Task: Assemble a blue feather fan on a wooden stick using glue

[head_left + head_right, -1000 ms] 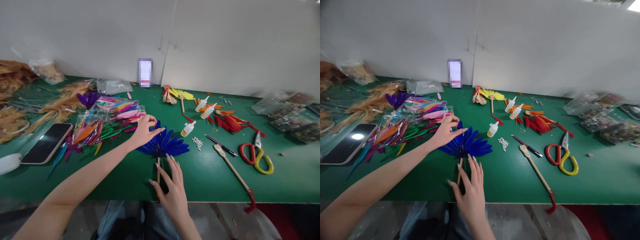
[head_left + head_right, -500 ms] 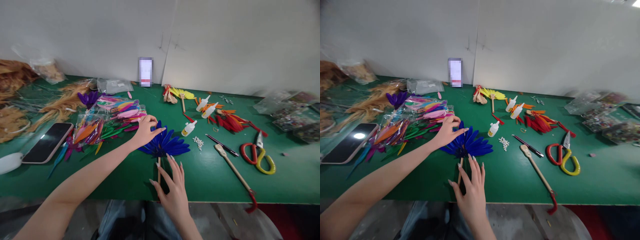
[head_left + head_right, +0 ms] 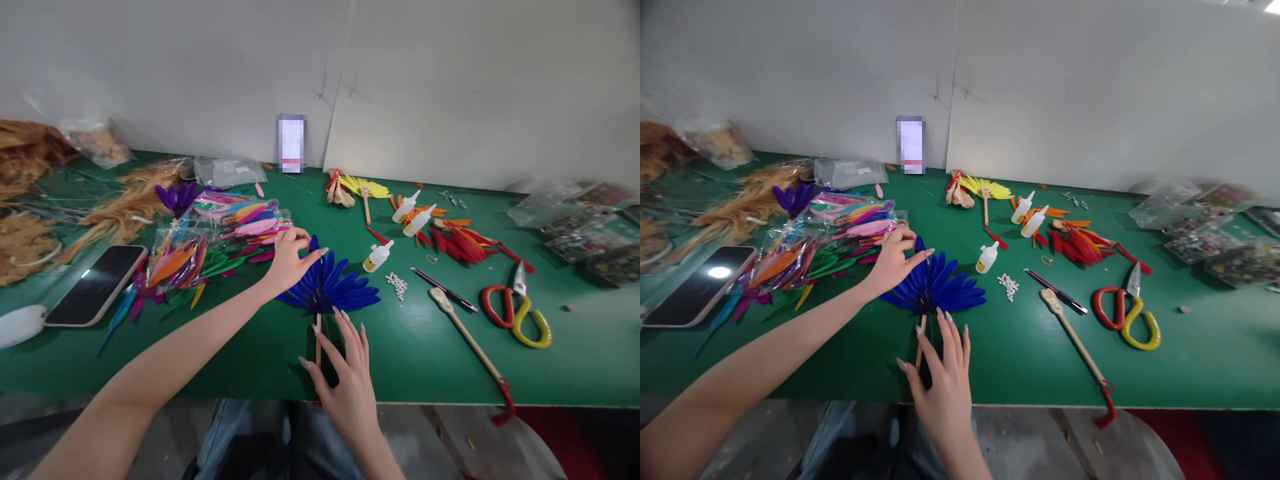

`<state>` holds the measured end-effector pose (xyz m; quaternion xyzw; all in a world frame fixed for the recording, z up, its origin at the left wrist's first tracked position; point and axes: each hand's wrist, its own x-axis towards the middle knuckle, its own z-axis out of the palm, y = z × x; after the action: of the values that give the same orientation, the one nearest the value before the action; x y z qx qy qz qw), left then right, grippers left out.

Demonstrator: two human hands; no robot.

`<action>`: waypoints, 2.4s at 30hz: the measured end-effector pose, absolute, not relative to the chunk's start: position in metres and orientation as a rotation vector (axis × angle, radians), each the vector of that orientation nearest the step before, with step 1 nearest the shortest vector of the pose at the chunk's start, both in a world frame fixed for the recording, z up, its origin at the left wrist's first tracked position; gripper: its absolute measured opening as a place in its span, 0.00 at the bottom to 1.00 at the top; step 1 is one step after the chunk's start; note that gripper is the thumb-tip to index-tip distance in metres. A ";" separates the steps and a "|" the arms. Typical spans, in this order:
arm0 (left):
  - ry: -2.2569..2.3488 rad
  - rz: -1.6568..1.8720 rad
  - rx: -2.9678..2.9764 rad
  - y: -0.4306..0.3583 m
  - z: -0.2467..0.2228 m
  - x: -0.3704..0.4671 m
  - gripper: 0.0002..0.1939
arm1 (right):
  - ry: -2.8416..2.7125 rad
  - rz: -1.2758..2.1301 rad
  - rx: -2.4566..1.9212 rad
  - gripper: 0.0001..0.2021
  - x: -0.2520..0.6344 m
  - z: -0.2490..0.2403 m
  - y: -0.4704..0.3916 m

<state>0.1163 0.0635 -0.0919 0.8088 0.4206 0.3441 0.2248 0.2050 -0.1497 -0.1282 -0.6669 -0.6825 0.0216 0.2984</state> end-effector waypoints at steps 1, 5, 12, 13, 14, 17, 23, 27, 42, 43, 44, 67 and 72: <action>1.162 0.958 2.233 0.064 -0.092 0.116 0.18 | -1.816 0.056 -1.771 0.20 0.205 -0.128 -0.150; 1.135 0.927 2.253 0.064 -0.088 0.113 0.18 | -1.822 0.056 -1.775 0.20 0.205 -0.128 -0.150; 1.074 0.881 2.283 0.062 -0.085 0.112 0.17 | -1.817 0.060 -1.772 0.20 0.205 -0.129 -0.150; 1.065 0.884 2.290 0.062 -0.085 0.111 0.17 | -1.816 0.061 -1.771 0.20 0.205 -0.129 -0.150; 1.058 0.889 2.297 0.063 -0.085 0.111 0.17 | -1.815 0.060 -1.769 0.20 0.205 -0.129 -0.150; 1.051 0.904 2.308 0.065 -0.086 0.109 0.17 | -1.809 0.053 -1.760 0.20 0.205 -0.130 -0.150; 1.051 0.872 2.322 0.062 -0.086 0.109 0.17 | -1.820 0.043 -1.764 0.20 0.205 -0.131 -0.150; 1.061 0.852 2.296 0.059 -0.085 0.110 0.18 | -1.813 0.050 -1.758 0.20 0.205 -0.130 -0.150; 1.115 0.814 2.076 0.064 -0.092 0.111 0.16 | -1.824 0.031 -1.756 0.19 0.205 -0.130 -0.150; 1.132 0.823 2.064 0.065 -0.092 0.111 0.16 | -1.822 0.032 -1.757 0.19 0.204 -0.130 -0.150; 1.154 0.843 2.061 0.065 -0.092 0.111 0.16 | -1.821 0.033 -1.758 0.19 0.204 -0.129 -0.150; 1.151 0.938 2.251 0.061 -0.094 0.112 0.17 | -1.790 0.049 -1.750 0.19 0.204 -0.128 -0.150; 1.153 0.922 2.270 0.063 -0.092 0.111 0.17 | -1.794 0.057 -1.755 0.19 0.204 -0.128 -0.150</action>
<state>0.1113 0.0626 -0.0918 0.8187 0.4159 0.3324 0.2151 0.2044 -0.1502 -0.1279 -0.6646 -0.6793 0.0217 0.3105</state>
